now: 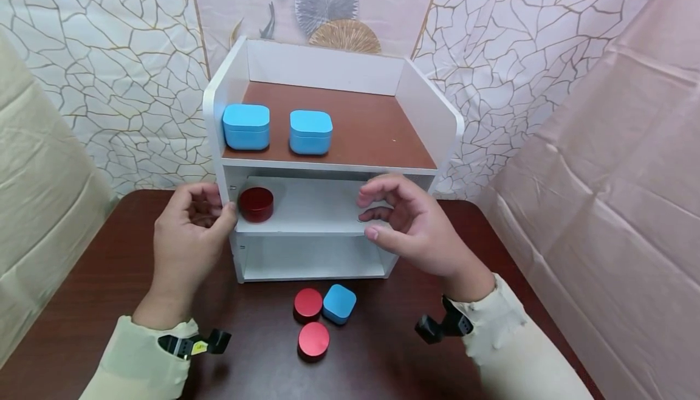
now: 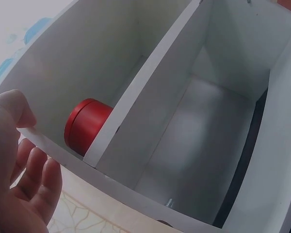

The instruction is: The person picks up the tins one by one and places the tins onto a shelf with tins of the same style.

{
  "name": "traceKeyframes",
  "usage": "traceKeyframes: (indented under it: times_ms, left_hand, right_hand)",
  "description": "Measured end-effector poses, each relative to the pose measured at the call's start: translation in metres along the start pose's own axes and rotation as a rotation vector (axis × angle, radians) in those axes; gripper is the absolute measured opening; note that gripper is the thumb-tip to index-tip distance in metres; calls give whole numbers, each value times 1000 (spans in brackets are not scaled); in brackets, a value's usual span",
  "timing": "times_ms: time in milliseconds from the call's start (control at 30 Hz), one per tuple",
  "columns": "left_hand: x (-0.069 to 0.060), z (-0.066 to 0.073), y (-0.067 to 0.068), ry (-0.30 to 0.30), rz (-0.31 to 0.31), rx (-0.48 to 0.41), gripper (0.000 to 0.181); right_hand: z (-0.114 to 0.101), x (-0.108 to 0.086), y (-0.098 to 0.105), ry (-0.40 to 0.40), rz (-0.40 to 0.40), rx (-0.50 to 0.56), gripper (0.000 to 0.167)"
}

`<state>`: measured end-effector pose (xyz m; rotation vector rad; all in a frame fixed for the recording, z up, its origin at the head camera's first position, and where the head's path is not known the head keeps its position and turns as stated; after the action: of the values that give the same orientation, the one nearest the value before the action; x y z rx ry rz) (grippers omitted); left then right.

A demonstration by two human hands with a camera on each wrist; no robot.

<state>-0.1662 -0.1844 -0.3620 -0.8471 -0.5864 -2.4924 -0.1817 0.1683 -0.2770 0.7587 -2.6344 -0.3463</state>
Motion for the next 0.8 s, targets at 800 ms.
traceKeyframes:
  times_ms: [800]
  left_hand:
    - [0, 0, 0, -16, -2, -2, 31]
  right_hand:
    - [91, -37, -21, -171, -11, -35, 55]
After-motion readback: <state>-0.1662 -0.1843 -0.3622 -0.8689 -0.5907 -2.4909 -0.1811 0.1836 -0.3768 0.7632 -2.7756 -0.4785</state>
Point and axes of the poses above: each hand's wrist, its own x-axis towards the middle knuckle, its own y-axis out of the back of the hand, z = x × y, the point moved 1 cm from there along x, towards the middle knuckle, and after that the axes turned 10 degrees about -y, right-handed, at the moved point
